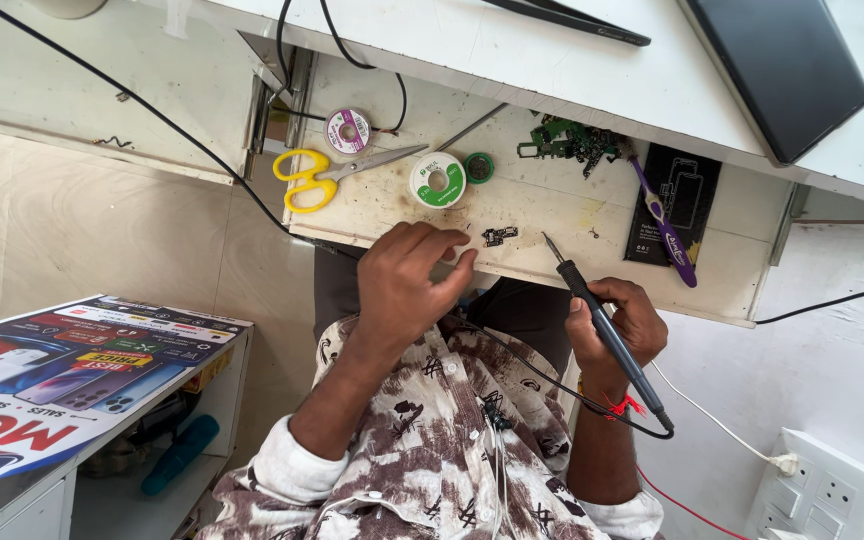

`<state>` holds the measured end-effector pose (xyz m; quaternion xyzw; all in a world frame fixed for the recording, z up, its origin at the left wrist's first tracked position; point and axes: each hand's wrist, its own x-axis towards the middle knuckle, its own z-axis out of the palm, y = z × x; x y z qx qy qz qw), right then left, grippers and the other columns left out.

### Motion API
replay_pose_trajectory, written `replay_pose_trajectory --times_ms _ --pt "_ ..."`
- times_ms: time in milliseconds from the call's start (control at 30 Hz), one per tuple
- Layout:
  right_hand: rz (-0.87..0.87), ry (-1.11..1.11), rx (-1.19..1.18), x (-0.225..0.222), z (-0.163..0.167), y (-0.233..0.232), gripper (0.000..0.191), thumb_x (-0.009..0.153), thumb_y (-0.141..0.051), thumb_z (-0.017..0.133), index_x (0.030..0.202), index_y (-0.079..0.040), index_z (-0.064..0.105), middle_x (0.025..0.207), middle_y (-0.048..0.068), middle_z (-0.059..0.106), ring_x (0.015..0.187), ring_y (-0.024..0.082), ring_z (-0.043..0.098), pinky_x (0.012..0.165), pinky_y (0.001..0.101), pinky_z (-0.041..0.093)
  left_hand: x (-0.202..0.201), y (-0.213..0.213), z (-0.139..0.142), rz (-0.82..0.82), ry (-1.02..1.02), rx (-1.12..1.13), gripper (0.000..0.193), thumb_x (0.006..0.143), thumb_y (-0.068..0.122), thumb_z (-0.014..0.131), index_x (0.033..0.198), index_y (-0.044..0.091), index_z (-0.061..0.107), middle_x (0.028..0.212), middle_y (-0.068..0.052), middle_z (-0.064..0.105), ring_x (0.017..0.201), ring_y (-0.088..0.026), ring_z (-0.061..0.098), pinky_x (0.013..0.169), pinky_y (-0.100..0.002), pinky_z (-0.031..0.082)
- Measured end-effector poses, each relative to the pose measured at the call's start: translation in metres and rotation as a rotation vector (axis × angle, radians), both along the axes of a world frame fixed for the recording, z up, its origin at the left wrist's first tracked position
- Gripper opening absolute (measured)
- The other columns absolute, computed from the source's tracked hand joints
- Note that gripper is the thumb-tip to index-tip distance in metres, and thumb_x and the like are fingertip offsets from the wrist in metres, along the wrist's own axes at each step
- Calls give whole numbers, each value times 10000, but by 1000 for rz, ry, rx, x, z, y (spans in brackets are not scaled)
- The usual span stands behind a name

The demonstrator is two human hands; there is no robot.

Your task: The person sits at a repair workbench holding a soldering iron and solders small components onto a disassembled phone circuit board, repositioning the board by hand between solder touches and using tweezers to handle small parts.

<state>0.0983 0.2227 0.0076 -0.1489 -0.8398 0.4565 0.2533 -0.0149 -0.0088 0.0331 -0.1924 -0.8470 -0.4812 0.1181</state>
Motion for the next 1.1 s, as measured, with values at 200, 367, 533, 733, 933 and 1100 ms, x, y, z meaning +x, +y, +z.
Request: replay_pose_trajectory --times_ms 200,367,533,733,933,1100 --pt "31 35 27 0 -1 1 218 833 -43 756 1012 56 680 878 105 693 719 110 645 604 216 473 -3 12 -4 -18 -55 -60 168 832 135 805 990 102 760 766 0 673 713 -183 673 689 -350 546" --pt "30 31 31 0 -2 1 219 822 -43 752 1008 52 684 874 102 693 689 100 634 582 208 457 -5 12 -8 -31 -81 -84 153 838 134 802 983 102 764 754 -1 674 700 -180 675 686 -352 550" --pt "8 10 40 0 -2 3 223 799 -45 747 990 55 689 848 97 693 635 87 596 556 208 415 -4 14 -12 -32 -49 -97 140 849 139 801 977 99 759 770 -8 684 715 -185 682 695 -360 551" --pt "12 51 -65 0 -1 4 199 869 -52 753 996 73 667 869 119 698 664 110 625 588 214 465 -5 14 -17 -30 -20 -140 126 868 161 801 970 100 757 793 -19 692 724 -186 686 693 -356 554" --pt "61 232 -528 -3 3 9 283 909 -152 758 968 92 625 833 168 675 709 225 722 676 319 619 -5 14 -14 -37 -25 -193 179 848 239 830 976 125 777 799 -22 672 727 -211 666 661 -375 542" --pt "103 216 -624 -1 7 19 367 922 -231 761 973 105 620 758 194 669 628 245 682 647 332 593 -7 15 -10 -49 -36 -191 246 831 298 834 1034 164 800 800 -8 663 755 -209 667 666 -379 538"
